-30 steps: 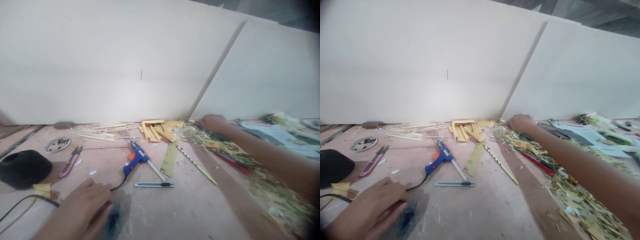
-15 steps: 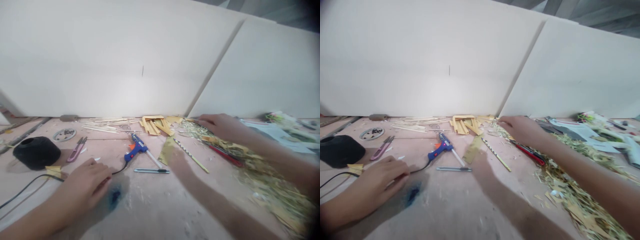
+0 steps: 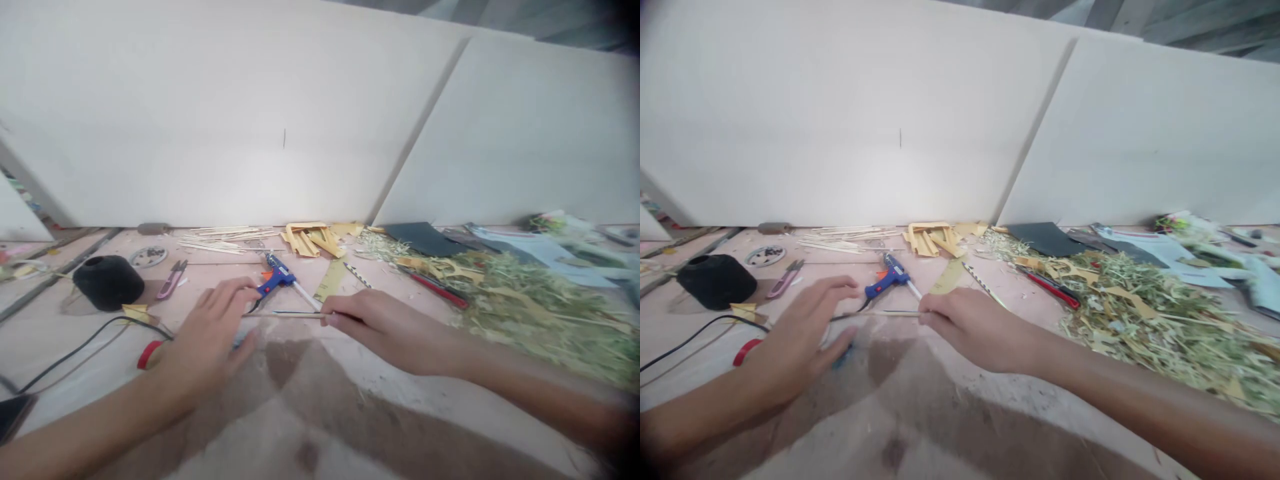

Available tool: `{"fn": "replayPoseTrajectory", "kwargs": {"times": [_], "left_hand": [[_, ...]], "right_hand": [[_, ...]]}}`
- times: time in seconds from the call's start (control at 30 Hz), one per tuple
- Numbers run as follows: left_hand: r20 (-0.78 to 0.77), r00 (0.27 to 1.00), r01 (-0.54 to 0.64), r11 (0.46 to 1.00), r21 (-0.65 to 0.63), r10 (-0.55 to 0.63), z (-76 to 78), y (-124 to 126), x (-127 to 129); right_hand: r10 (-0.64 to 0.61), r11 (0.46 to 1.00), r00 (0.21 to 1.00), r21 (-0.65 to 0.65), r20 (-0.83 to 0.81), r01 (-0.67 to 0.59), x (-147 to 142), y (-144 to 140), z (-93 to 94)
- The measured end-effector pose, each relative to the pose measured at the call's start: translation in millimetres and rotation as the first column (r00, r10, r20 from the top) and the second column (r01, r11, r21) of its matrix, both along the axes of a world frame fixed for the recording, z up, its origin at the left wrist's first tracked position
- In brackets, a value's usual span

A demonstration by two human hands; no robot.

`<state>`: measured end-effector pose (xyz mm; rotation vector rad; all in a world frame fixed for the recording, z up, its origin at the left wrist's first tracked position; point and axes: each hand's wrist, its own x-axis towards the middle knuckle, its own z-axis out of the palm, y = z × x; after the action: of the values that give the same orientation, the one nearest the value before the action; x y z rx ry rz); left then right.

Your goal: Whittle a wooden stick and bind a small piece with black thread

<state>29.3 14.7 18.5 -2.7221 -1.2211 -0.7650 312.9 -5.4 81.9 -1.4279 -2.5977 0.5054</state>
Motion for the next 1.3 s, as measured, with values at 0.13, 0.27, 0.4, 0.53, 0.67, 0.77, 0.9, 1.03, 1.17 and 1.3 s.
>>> {"fn": "replayPoseTrajectory", "kwargs": {"times": [0.13,0.27,0.4,0.53,0.67,0.77,0.9,1.03,1.17,1.3], "left_hand": [[-0.176,0.977,0.094,0.982,-0.162,-0.122,-11.0,-17,19],[-0.221,0.963,0.09,0.956,-0.279,-0.155,-29.2,-31,18],[-0.17,0.966,0.137,0.942,-0.306,-0.196,-36.1,-39,20],[-0.115,0.967,0.185,0.939,-0.29,-0.226,-31.2,-42,19],[0.001,0.967,0.244,0.925,-0.291,-0.255,-14.7,-35,1],[0.014,0.99,0.135,0.94,-0.314,-0.138,1.5,-16,-22],[-0.052,0.998,-0.058,0.938,-0.34,0.043,10.5,14,-57],[-0.031,0.996,-0.092,0.871,-0.483,0.088,7.2,28,-83],[0.052,0.981,-0.144,0.882,-0.448,0.187,10.9,34,-99],[0.086,0.942,-0.264,0.876,-0.403,0.324,25.8,39,-116]], "right_hand": [[0.141,0.986,0.99,-0.09,-0.031,-0.143,-8,-2,0.2],[0.129,0.988,0.992,-0.089,-0.002,-0.129,-2,28,-0.7],[0.149,0.952,0.974,0.241,0.171,-0.187,-10,74,-13.6],[0.255,0.909,0.932,0.264,0.259,-0.322,-39,107,-32.7],[0.348,0.865,0.872,0.239,0.345,-0.441,-65,127,-46.2],[0.386,0.836,0.832,0.229,0.397,-0.498,-71,136,-49.3],[0.387,0.814,0.818,0.26,0.426,-0.52,-66,139,-39.7],[0.263,0.794,0.865,0.414,0.428,-0.446,-54,133,-14.1],[0.082,0.754,0.89,0.556,0.448,-0.349,-46,127,10.6],[-0.042,0.76,0.887,0.591,0.459,-0.27,-45,126,18.8]]}}
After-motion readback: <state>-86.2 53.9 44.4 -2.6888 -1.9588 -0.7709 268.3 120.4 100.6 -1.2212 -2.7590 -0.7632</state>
